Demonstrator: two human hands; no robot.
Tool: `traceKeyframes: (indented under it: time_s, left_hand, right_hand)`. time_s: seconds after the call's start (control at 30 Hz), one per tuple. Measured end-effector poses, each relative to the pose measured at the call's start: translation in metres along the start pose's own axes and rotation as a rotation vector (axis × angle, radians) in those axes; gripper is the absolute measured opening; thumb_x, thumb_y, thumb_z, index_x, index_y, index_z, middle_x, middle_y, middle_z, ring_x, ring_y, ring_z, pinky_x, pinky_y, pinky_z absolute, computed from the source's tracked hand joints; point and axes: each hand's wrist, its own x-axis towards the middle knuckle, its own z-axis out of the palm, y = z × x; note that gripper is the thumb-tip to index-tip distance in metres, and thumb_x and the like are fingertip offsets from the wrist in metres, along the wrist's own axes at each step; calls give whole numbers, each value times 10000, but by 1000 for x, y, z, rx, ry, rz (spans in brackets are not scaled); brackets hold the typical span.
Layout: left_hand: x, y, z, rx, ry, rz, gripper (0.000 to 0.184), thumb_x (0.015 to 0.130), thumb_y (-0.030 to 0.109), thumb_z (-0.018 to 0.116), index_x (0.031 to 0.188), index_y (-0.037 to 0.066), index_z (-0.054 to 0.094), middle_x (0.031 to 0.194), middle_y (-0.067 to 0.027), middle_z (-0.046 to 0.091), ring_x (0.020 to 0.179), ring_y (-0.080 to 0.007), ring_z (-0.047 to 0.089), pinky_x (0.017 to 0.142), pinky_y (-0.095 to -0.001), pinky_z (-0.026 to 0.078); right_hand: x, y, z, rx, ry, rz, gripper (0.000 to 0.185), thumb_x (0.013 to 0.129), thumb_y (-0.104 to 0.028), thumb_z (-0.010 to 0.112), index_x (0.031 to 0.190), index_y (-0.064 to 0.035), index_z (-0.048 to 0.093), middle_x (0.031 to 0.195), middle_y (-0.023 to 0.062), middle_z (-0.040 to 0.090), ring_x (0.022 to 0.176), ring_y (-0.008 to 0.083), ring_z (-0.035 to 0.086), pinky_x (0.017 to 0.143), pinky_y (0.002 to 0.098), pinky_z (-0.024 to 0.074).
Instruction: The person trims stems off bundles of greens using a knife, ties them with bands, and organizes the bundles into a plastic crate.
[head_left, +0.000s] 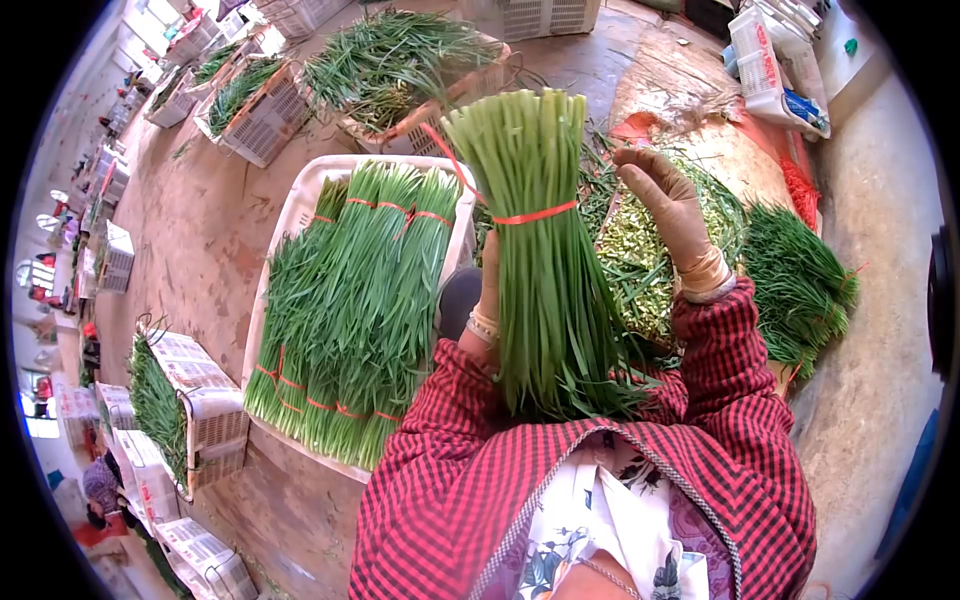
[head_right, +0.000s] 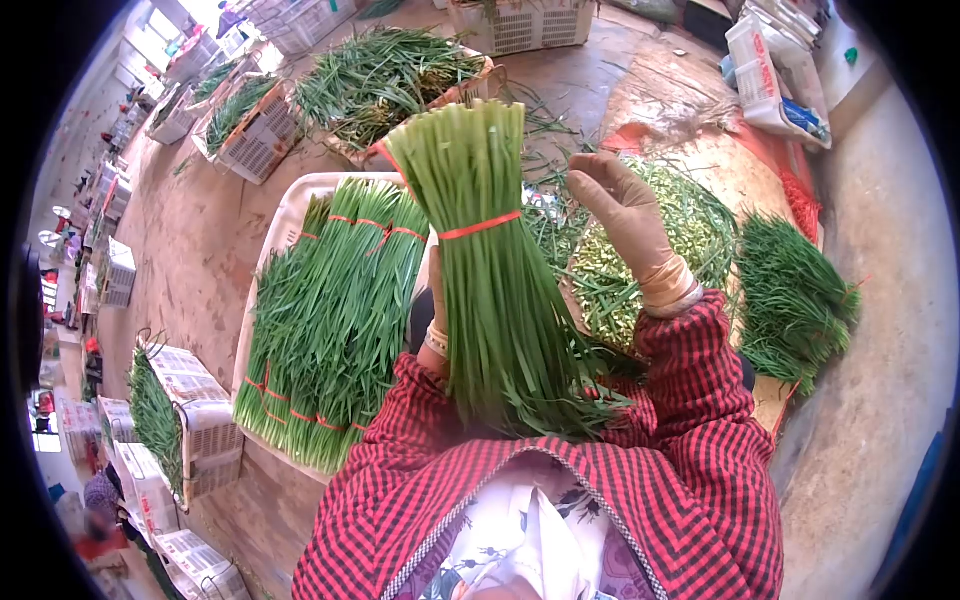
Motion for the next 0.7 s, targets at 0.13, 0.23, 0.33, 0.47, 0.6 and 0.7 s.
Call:
traceKeyframes:
  time_s: [0.13, 0.23, 0.33, 0.47, 0.6, 0.7]
  left_hand:
    - [-5, -2, 12, -22, -40, -55, 674, 908, 594, 491, 1324, 65, 485, 1172, -74, 606, 973, -180, 624, 839, -344, 537]
    - [4, -13, -4, 53, -99, -147, 706, 904, 618, 459, 1307, 39, 480, 1134, -156, 621, 968, -262, 646, 842, -389, 553]
    - [8, -21, -7, 167, -120, -86, 686, 902, 589, 484, 1292, 25, 477, 1111, -152, 625, 935, -246, 650, 813, -376, 555]
    - [6, -15, 14, 376, -8, 107, 588, 895, 447, 591, 1273, 11, 475, 1074, -122, 621, 876, -201, 645, 761, -343, 549]
    - [4, -13, 19, 311, 11, 99, 506, 892, 291, 663, 1284, 29, 479, 1062, -52, 609, 861, -133, 621, 752, -265, 529]
    - [7, -17, 12, 252, -105, -7, 523, 913, 388, 613, 1282, 37, 492, 1118, -64, 614, 913, -160, 629, 802, -300, 532]
  right_hand:
    - [-7, -35, 28, -519, 57, -517, 338, 841, -144, 718, 1152, -46, 626, 942, 41, 646, 890, 116, 618, 783, 264, 511]
    - [-8, -70, 44, -829, 24, -734, 421, 805, -124, 734, 1198, -57, 599, 960, 59, 643, 816, 146, 621, 714, 282, 514]
    - [7, -71, 48, -1074, 41, -905, 394, 799, -178, 727, 1164, -84, 610, 965, 75, 654, 748, 220, 647, 642, 324, 533]
    - [23, -74, 40, -1241, -69, -919, 228, 857, -263, 628, 1014, -103, 584, 798, 51, 619, 702, 257, 647, 573, 377, 501]
    - [30, -68, 33, -1360, -77, -894, 129, 868, -212, 648, 907, -99, 600, 738, 101, 632, 649, 288, 644, 553, 355, 506]
    - [45, -57, 9, -1040, 52, -816, 171, 935, -251, 579, 927, -80, 590, 705, 87, 655, 595, 236, 652, 533, 348, 515]
